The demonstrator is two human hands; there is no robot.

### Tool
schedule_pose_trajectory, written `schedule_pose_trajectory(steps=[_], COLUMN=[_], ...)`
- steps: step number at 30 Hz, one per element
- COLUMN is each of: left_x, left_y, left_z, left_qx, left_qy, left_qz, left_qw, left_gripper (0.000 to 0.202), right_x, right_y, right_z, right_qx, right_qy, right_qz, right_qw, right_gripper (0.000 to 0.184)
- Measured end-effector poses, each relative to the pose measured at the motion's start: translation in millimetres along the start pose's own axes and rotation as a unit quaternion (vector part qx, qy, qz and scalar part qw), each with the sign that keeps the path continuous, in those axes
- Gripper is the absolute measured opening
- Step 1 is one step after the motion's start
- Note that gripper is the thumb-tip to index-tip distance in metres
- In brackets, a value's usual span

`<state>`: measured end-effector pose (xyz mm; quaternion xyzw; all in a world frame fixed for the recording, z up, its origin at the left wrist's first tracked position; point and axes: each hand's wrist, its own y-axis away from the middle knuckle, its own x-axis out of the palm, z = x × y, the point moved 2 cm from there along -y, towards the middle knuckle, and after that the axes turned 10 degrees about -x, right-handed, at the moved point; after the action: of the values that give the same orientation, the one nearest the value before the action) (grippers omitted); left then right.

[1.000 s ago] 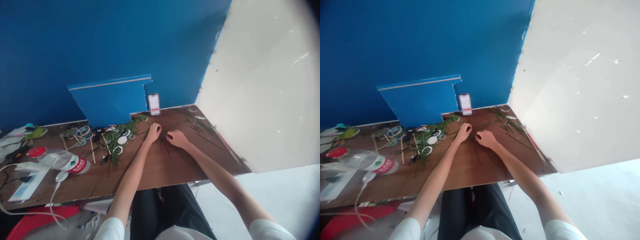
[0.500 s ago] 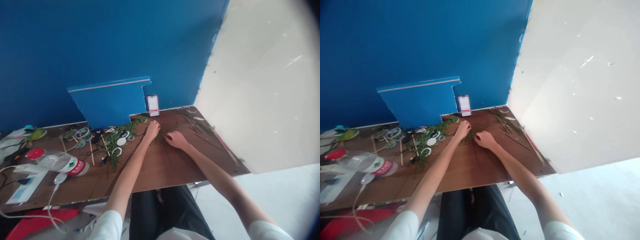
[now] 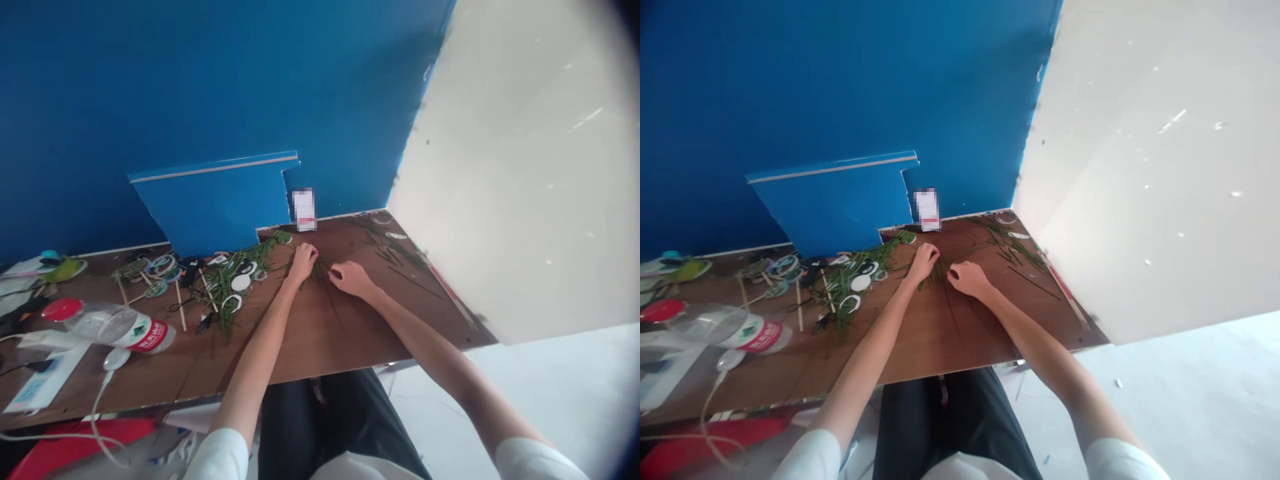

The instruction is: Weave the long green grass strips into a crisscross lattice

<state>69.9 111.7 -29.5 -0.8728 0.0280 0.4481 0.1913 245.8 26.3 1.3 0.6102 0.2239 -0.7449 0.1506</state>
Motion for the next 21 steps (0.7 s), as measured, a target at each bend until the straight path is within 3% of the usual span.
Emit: schedule_pose_trajectory(steps=[10,21], left_x=[1.2,1.8], left_y=[0.3,0.4], left_z=[0.5,1.7], left_qx=[0.009,0.002], left_qy=[0.020,0.039], left_qz=[-0.004,-0.008], left_qw=[1.000,0.999], left_gripper=[0.009,0.012], right_x=[-3.5,-10.9], right_y=[2.9,1.1], right_z=[-1.3,4.8], right_qx=[-0.010,-0.036], right_qy=[-0.006,0.044], right_qz=[-0.021,0.035], right_qw=[1.000,0.998], right_gripper=[0.029,0.034])
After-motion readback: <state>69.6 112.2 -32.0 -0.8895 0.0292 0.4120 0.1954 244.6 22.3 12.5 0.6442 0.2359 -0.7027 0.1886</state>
